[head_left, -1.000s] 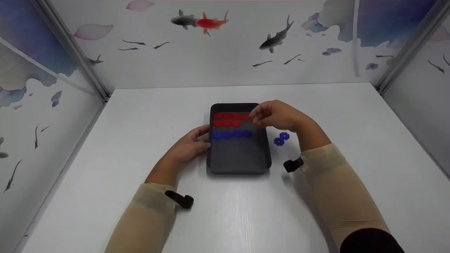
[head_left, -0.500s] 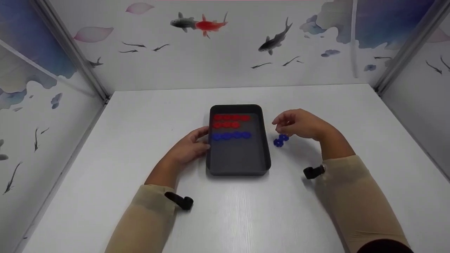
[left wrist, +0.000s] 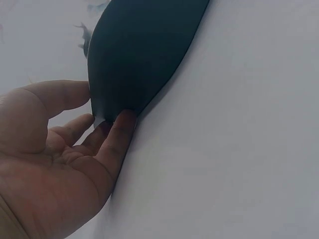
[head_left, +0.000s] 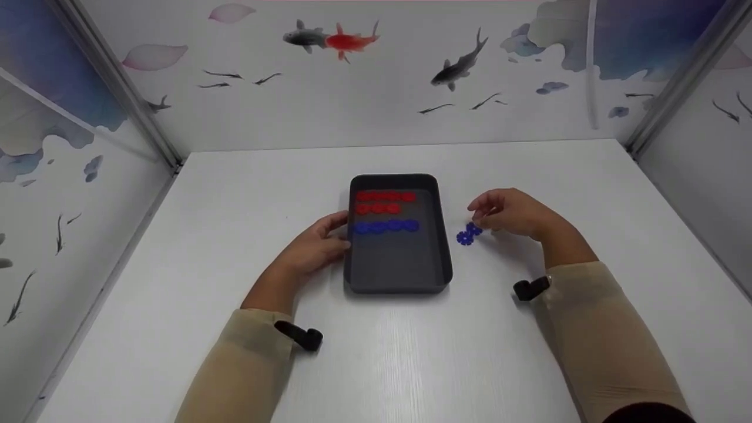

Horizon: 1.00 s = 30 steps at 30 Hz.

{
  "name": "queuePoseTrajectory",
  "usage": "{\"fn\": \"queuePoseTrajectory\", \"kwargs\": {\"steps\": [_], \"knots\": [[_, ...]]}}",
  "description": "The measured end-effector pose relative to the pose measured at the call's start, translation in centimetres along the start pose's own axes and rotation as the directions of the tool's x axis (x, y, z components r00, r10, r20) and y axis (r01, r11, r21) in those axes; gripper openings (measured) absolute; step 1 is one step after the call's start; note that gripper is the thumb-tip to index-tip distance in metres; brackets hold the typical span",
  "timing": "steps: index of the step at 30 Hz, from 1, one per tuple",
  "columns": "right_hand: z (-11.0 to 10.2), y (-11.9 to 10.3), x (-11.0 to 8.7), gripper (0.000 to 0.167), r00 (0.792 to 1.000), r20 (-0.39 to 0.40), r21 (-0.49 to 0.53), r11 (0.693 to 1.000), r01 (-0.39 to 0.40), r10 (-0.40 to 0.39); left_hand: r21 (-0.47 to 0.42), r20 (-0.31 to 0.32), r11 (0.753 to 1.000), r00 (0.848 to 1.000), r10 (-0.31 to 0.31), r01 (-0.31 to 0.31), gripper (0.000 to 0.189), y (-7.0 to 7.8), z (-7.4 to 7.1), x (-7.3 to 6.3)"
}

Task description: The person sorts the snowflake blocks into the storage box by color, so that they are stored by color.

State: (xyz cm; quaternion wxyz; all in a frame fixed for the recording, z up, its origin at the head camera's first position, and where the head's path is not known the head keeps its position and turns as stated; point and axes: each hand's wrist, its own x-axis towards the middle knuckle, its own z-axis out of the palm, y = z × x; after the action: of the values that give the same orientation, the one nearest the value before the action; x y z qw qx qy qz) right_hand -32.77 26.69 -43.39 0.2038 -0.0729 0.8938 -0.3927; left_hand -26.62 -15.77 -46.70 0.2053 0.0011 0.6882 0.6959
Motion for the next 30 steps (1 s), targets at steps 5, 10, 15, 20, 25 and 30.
{"fn": "queuePoseTrajectory", "kwargs": {"steps": [5,10,15,20,25,30], "knots": [[0.3,0.5,0.4,0.035,1.0,0.002,-0.019,1.0,-0.01,0.01,0.007,-0.006,1.0,1.0,-0.003,0.003,0.074,0.1,0.0,-0.1],[0.6,1.0,0.7,0.037,1.0,0.008,-0.057,0.998,0.006,-0.006,0.008,0.013,1.0,1.0,0.016,-0.016,0.074,0.1,0.1,-0.1],[0.8,1.1,0.6,0.039,1.0,0.007,-0.088,0.996,-0.007,0.008,0.005,0.027,1.0,0.999,0.023,-0.023,0.074,0.1,0.1,-0.1],[0.9,1.2,0.4,0.039,1.0,0.015,-0.104,0.995,0.005,-0.003,0.023,0.014,1.0,1.0,0.006,-0.006,0.074,0.1,0.0,-0.1],[0.9,1.0,0.2,0.039,1.0,0.025,-0.119,0.993,0.016,-0.013,0.031,0.003,1.0,1.0,-0.005,0.004,0.074,0.2,-0.1,0.0],[0.8,0.9,0.3,0.038,1.0,0.02,-0.12,0.993,0.007,-0.005,0.027,0.008,1.0,1.0,-0.002,0.001,0.074,0.0,-0.1,0.0]]}}
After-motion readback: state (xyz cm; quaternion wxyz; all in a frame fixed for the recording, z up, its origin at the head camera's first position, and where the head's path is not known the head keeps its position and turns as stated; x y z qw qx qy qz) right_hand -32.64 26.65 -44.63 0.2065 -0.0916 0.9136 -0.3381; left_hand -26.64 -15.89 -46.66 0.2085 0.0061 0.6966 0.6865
